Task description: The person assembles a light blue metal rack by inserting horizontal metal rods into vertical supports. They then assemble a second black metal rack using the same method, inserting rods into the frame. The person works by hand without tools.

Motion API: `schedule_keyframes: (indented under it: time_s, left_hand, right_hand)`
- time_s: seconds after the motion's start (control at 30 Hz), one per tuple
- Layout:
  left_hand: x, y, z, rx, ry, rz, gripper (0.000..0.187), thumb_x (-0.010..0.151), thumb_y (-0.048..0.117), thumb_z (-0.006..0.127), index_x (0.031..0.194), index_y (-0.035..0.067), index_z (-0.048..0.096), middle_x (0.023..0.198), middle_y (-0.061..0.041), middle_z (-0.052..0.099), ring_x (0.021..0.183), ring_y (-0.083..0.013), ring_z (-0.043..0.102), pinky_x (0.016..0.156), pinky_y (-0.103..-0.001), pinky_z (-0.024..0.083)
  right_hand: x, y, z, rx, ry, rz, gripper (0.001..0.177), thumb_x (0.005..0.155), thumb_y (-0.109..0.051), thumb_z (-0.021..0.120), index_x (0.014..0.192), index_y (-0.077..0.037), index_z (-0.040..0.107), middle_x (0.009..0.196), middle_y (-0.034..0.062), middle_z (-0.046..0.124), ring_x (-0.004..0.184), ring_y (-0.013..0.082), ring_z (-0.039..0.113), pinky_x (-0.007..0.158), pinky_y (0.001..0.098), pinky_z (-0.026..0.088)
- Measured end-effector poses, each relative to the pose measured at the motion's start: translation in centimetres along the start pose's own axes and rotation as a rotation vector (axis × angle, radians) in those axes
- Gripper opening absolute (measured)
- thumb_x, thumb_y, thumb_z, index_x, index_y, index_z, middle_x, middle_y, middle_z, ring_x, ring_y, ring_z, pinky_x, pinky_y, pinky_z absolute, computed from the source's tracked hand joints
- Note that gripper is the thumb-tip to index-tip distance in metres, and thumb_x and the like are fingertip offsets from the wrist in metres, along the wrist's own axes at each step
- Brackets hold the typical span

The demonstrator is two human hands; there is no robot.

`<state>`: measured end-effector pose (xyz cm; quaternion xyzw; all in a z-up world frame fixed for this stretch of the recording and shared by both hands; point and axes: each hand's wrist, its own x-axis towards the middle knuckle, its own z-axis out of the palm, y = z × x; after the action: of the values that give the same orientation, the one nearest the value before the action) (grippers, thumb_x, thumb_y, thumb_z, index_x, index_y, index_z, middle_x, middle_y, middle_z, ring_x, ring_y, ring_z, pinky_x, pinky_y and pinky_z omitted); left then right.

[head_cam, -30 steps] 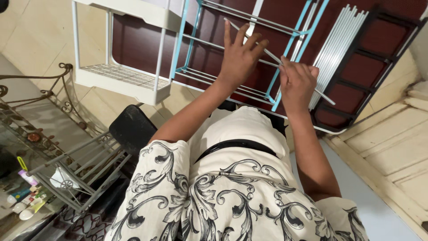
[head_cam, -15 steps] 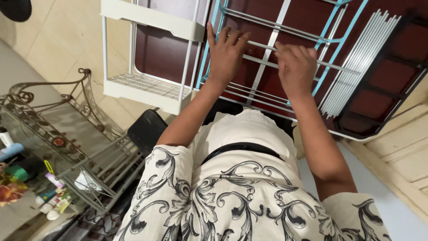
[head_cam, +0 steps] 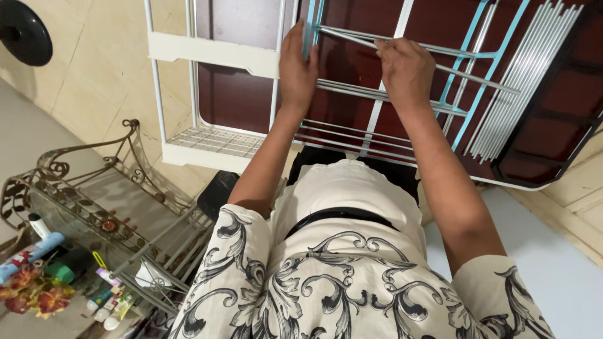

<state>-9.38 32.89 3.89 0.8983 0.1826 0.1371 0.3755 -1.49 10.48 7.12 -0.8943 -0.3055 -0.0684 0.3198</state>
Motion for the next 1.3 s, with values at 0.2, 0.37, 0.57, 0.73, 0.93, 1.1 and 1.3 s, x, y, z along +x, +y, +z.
schedule_keyframes:
  time_s: [0.2, 0.37, 0.57, 0.73, 0.93, 1.1, 1.3]
  left_hand:
    - [1.8, -2.1, 1.1, -0.292, -0.054, -0.201, 0.055, 0.099, 0.013, 0.071, 0.147, -0.003, 0.05, 0.14, -0.023, 0.064, 0.13, -0.0335, 0.065, 0.111, -0.041, 0.053]
    - [2.7, -1.8, 0.8, -0.319, -0.063, -0.207, 0.042, 0.1, 0.011, 0.068, 0.139, -0.003, 0.06, 0.131, -0.023, 0.07, 0.125, -0.0297, 0.067, 0.108, -0.038, 0.052]
    - [2.9, -0.9, 0.3, -0.281, -0.174, -0.446, 0.037, 0.102, 0.011, 0.061, 0.137, 0.0, 0.063, 0.097, -0.016, 0.08, 0.078, -0.0153, 0.068, 0.074, -0.029, 0.057]
    - [2.6, -1.6, 0.8, -0.417, -0.084, -0.222, 0.034, 0.105, 0.007, 0.061, 0.138, -0.003, 0.063, 0.1, -0.007, 0.079, 0.08, -0.0039, 0.069, 0.073, -0.023, 0.058]
    - [2.5, -1.9, 0.9, -0.338, -0.13, -0.341, 0.034, 0.104, 0.008, 0.061, 0.136, -0.003, 0.063, 0.063, 0.001, 0.065, 0.051, -0.0013, 0.049, 0.047, -0.023, 0.041]
    - [2.9, -2.1, 0.8, -0.229, -0.164, -0.281, 0.028, 0.105, 0.01, 0.062, 0.128, -0.002, 0.072, 0.053, 0.001, 0.05, 0.049, -0.0021, 0.036, 0.044, -0.024, 0.032]
    - [3.1, -3.0, 0.4, -0.241, -0.213, -0.206, 0.027, 0.104, 0.01, 0.061, 0.128, 0.0, 0.071, 0.053, 0.0, 0.051, 0.05, -0.0009, 0.038, 0.045, -0.024, 0.033]
  right_hand:
    - [1.0, 0.2, 1.9, -0.056, -0.017, 0.014, 0.011, 0.097, -0.006, 0.079, 0.106, -0.01, 0.082, 0.087, 0.0012, 0.071, 0.077, 0.0187, 0.068, 0.068, 0.0335, 0.055]
    - [1.7, -0.1, 2.6, -0.08, 0.018, -0.008, 0.012, 0.094, -0.009, 0.079, 0.106, -0.012, 0.082, 0.086, 0.001, 0.07, 0.077, 0.0201, 0.067, 0.069, 0.0355, 0.054]
    - [2.1, -0.3, 2.9, -0.063, -0.024, 0.028, 0.011, 0.096, -0.007, 0.08, 0.106, -0.011, 0.083, 0.082, 0.0008, 0.07, 0.07, 0.0175, 0.065, 0.062, 0.0327, 0.053]
    - [1.5, -0.8, 2.3, 0.022, -0.016, 0.006, 0.018, 0.095, -0.001, 0.076, 0.111, -0.008, 0.081, 0.09, 0.0024, 0.072, 0.075, 0.0162, 0.067, 0.065, 0.0287, 0.057]
    - [1.9, -0.5, 2.4, -0.037, -0.048, -0.024, 0.012, 0.099, -0.005, 0.077, 0.109, -0.008, 0.081, 0.089, 0.0016, 0.07, 0.076, 0.0178, 0.066, 0.064, 0.0318, 0.055]
    - [2.6, 0.9, 3.0, -0.104, -0.077, -0.094, 0.014, 0.097, -0.005, 0.075, 0.11, -0.009, 0.08, 0.089, 0.0006, 0.069, 0.08, 0.0191, 0.066, 0.068, 0.0349, 0.053]
    - [3.0, 2.0, 3.6, -0.169, -0.118, -0.139, 0.022, 0.092, 0.001, 0.073, 0.111, -0.01, 0.08, 0.092, -0.0002, 0.069, 0.084, 0.0185, 0.067, 0.071, 0.0346, 0.054]
